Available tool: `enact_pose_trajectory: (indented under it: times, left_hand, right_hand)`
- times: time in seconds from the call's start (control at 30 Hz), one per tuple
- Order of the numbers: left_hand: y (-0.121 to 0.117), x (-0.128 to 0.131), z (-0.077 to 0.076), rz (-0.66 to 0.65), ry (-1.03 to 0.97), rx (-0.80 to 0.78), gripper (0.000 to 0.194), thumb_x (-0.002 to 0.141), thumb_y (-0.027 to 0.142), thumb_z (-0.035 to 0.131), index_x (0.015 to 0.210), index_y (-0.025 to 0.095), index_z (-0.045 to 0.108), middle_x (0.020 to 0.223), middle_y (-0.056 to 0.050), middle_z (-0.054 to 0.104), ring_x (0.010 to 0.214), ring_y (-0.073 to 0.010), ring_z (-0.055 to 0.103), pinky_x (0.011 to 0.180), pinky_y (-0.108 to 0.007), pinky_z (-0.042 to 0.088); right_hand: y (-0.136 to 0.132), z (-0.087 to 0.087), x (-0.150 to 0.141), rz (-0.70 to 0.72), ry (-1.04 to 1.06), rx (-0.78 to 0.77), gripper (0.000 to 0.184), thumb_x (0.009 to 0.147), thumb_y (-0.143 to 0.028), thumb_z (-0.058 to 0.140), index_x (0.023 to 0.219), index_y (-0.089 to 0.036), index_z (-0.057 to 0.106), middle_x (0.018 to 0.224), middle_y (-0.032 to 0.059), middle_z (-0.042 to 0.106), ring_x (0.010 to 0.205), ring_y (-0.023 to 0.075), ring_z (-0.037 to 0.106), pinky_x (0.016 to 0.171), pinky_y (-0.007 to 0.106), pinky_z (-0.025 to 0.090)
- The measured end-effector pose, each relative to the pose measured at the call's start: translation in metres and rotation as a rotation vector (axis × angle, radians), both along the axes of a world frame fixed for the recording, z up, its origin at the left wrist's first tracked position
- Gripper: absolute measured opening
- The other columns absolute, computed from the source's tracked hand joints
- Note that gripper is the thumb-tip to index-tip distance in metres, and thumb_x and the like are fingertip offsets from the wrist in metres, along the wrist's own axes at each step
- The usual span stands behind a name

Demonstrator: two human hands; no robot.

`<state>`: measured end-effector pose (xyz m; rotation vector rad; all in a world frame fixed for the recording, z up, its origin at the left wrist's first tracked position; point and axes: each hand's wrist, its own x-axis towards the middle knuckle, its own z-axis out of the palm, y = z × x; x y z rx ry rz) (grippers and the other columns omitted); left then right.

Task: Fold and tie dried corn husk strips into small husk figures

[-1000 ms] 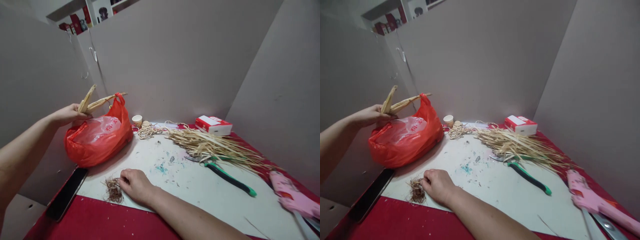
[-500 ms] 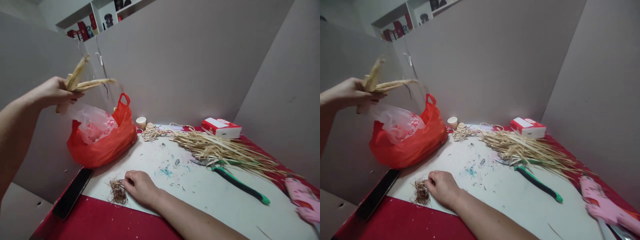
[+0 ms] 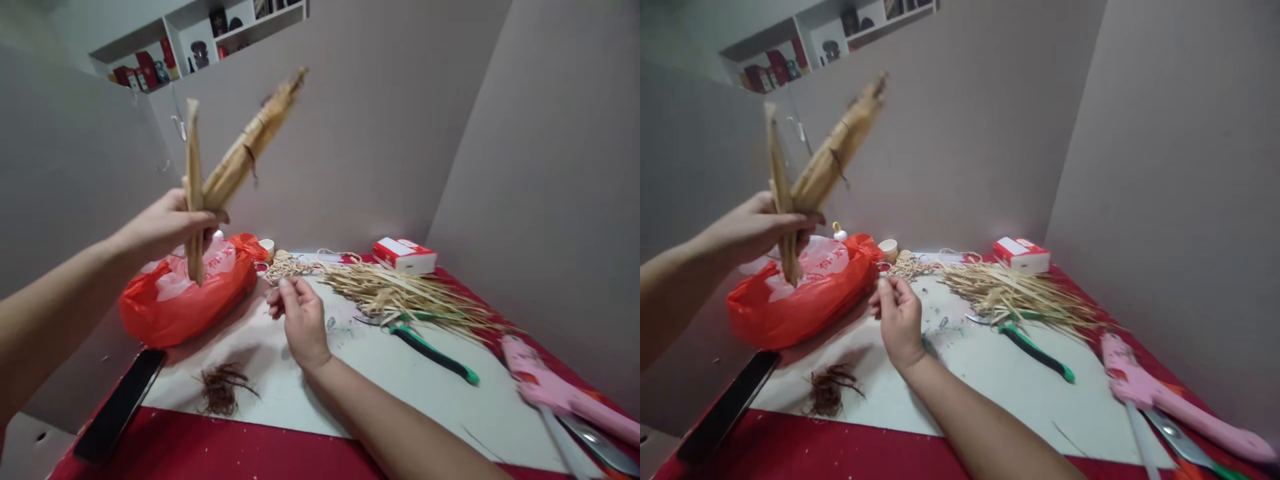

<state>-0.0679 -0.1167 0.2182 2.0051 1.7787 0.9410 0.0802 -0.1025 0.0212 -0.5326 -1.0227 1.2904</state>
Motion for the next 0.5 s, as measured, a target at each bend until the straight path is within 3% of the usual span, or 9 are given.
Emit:
enact_pose_trajectory:
  times: [0.13,0.27,0.37,0.5]
  left_hand:
    - [0.013,0.037,-0.045,-0.110,0.063,-0.181,0.026,0.071,0.039,0.060,0.061,0.017,0.053,0.051,-0.001,0.054,0.045,-0.0125,0.050,0.045,-0.026,0.040]
    - [0.033,0.058,-0.084,-0.222,0.101,-0.206,0.025,0.073,0.041,0.058,0.064,0.019,0.052,0.055,0.000,0.055,0.051,-0.0143,0.054,0.048,-0.026,0.042]
    - [0.046,0.066,-0.102,-0.265,0.105,-0.220,0.023,0.074,0.039,0.056,0.063,0.019,0.050,0.053,0.001,0.053,0.049,-0.0137,0.052,0.046,-0.025,0.041]
    - [0.062,0.064,-0.117,-0.242,0.119,-0.206,0.022,0.074,0.036,0.056,0.063,0.018,0.049,0.050,0.002,0.050,0.046,-0.0127,0.050,0.045,-0.024,0.040]
  right_hand:
    - [0.023,0.029,0.036,-0.203,0.140,0.027,0.040,0.086,-0.059,0.048,0.086,-0.019,0.053,0.061,-0.0039,0.057,0.046,0.0076,0.051,0.045,0.019,0.041]
    - [0.040,0.037,0.058,-0.284,0.122,0.037,0.044,0.081,-0.061,0.054,0.098,-0.020,0.052,0.060,-0.0059,0.057,0.045,0.0074,0.051,0.042,0.018,0.039]
    - [0.051,0.033,0.062,-0.329,0.062,0.037,0.040,0.075,-0.055,0.065,0.088,-0.020,0.051,0.055,-0.0084,0.054,0.041,0.0057,0.048,0.041,0.017,0.038]
    - [0.058,0.036,0.071,-0.494,0.026,0.083,0.038,0.079,-0.054,0.061,0.073,-0.019,0.048,0.055,-0.0073,0.052,0.041,0.0043,0.047,0.040,0.016,0.037]
